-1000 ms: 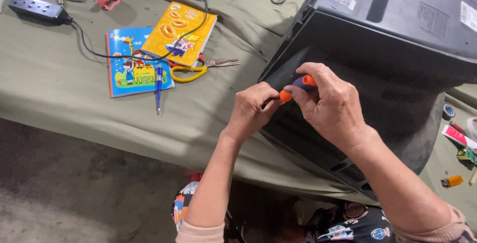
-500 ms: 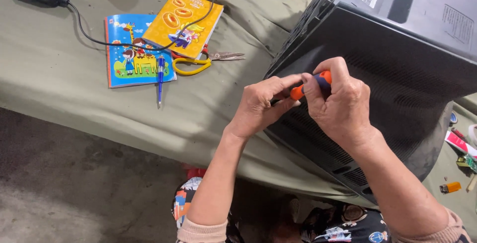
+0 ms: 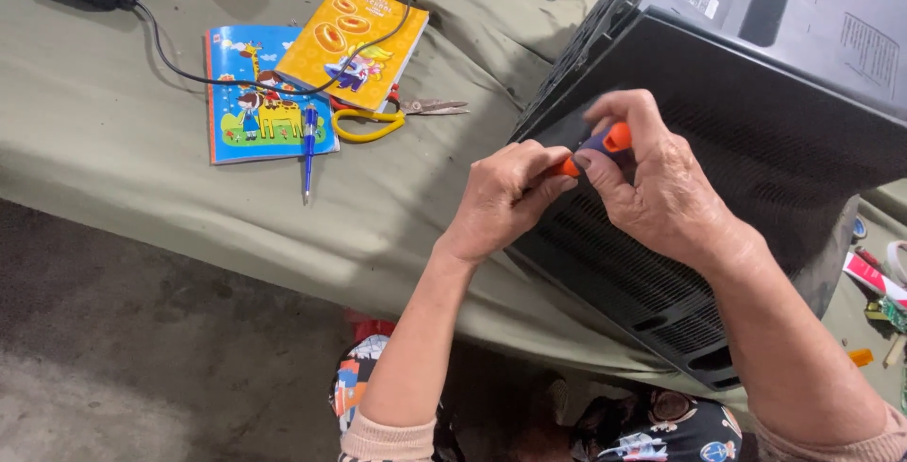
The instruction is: The person uses a screwdriver to remove screws from the back panel of a CRT television. They unscrew multiple fasteners along the edges and back of the device, then rotate the television to access different sides.
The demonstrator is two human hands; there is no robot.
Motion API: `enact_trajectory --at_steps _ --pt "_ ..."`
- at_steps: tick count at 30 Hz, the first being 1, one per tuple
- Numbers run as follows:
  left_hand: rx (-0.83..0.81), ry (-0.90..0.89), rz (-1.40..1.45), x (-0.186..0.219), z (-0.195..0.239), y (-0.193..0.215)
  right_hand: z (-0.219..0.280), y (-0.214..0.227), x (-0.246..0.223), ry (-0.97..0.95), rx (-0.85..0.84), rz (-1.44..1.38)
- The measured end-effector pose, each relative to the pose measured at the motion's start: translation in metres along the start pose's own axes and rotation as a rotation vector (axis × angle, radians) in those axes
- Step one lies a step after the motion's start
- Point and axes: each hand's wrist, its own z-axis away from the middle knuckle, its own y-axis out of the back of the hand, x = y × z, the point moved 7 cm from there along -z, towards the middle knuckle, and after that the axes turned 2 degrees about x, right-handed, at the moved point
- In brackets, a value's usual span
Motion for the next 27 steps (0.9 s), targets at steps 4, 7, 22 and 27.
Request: enact_trajectory --at_steps 4,7,22,27 --pt "-0.085 0.036 -0.005 0.014 -0.007 0.006 0.004 0.003 -0.015 0.053 0.013 0.112" --pt "-0.088 0.060 0.018 0.013 -0.006 0.007 0.003 0.002 -0.018 0.070 0.013 0.137" --pt "-0.100 0.045 0.181 0.004 -0.003 0.009 -0.005 -0.002 -0.006 -0.144 -0.279 0.057" --pt "-0.129 0.061 0.021 0.004 -0.005 0.004 -0.003 0.012 -0.018 0.108 0.005 0.226"
